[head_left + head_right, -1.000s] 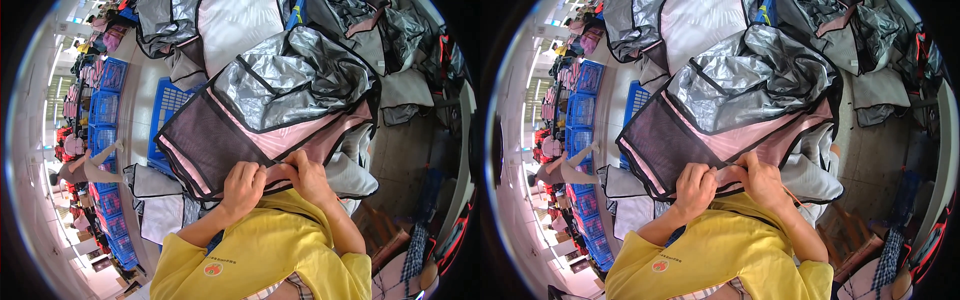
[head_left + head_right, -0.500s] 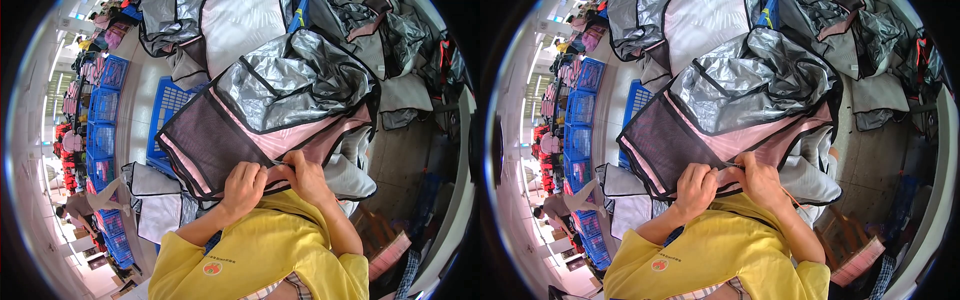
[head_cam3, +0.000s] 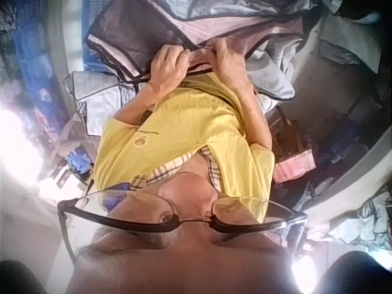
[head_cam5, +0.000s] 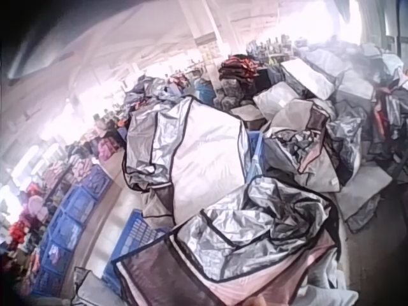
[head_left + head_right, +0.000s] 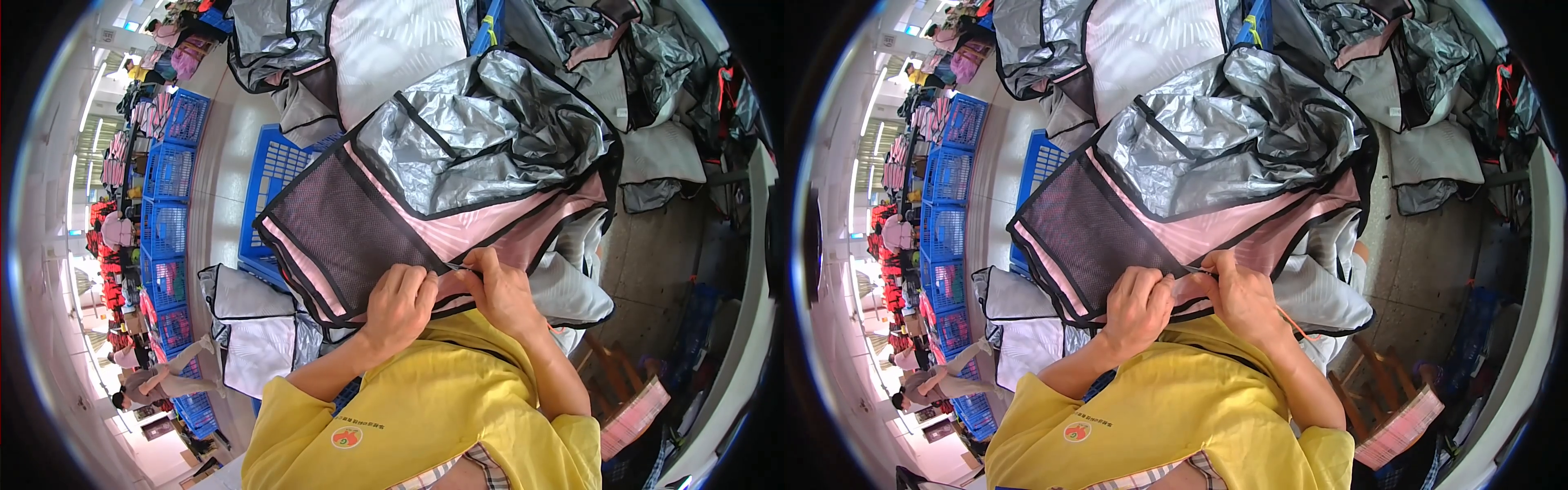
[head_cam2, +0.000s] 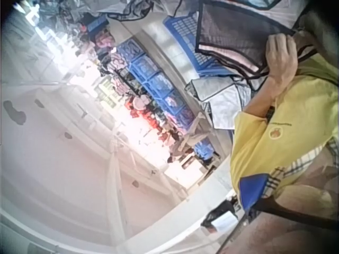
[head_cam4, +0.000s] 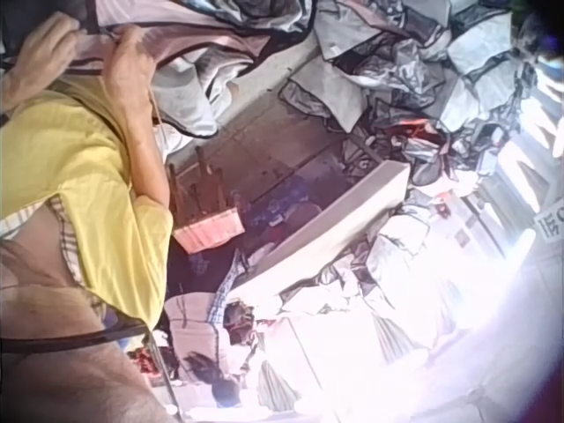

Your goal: Zipping up, tagging, and organizing large textile bags into crates in a factory setting.

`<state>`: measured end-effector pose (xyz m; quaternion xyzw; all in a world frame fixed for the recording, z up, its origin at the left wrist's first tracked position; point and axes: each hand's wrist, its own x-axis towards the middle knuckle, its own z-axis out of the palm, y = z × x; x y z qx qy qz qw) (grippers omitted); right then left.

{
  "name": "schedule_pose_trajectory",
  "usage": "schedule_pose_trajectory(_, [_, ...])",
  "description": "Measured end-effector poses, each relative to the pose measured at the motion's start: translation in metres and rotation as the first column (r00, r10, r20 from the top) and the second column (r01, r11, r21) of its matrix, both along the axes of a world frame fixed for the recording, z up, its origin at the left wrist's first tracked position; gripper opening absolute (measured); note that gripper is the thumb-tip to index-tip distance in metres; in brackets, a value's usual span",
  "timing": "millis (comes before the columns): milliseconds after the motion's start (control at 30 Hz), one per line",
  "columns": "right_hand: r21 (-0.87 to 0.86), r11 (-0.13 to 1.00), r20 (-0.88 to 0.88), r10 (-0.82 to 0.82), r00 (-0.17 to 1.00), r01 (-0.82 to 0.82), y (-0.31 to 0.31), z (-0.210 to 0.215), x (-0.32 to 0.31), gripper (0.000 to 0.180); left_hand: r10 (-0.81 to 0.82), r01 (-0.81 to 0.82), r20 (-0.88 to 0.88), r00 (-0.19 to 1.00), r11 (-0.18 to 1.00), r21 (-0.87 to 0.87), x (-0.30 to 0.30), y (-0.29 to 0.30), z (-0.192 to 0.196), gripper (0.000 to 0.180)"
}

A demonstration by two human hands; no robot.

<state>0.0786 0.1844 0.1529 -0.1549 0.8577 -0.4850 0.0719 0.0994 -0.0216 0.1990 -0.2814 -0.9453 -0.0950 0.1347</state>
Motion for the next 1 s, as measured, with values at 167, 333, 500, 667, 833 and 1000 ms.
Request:
schedule_pose_trajectory(167, [-0.329, 0.914, 0.217, -0.172, 0.961, 0.238, 0.012, 0.008, 0.003, 0.028, -0.001, 0.001, 0.003, 1.0, 1.0, 0.026, 0.002, 0.0, -0.003, 0.017])
schedule_pose_trajectory(333, [-0.598, 0.66, 0.454, -0.188, 0.871, 0.455, 0.06, 0.034, 0.008, 0.039, -0.06, 0.059, 0.021, 0.998, 0.996, 0.073, 0.0, 0.0, -0.001, 0.017])
schedule_pose_trajectory(500, [-0.985, 0.148, 0.09, 0.032, 0.995, 0.084, 0.044, 0.116, 0.032, 0.072, 0.003, -0.003, 0.0, 1.0, 0.999, 0.034, 0.004, -0.003, -0.003, 0.012])
schedule_pose_trajectory(667, [-0.93, -0.23, -0.269, -0.103, 0.957, -0.286, -0.013, 0.168, 0.049, 0.078, -0.051, 0.051, -0.004, 0.999, 0.997, 0.052, -0.001, -0.004, -0.001, 0.012])
schedule_pose_trajectory(833, [-0.759, -0.558, -0.072, -0.44, 0.895, -0.335, -0.079, 0.218, 0.05, 0.057, -0.038, 0.038, -0.007, 0.999, 0.996, 0.077, 0.001, -0.003, -0.007, 0.022])
schedule_pose_trajectory(1000, [-0.965, -0.242, 0.013, -0.448, 0.894, -0.107, -0.022, 0.19, 0.052, 0.051, -0.039, 0.039, -0.017, 0.999, 0.998, 0.047, -0.004, -0.002, -0.009, 0.008])
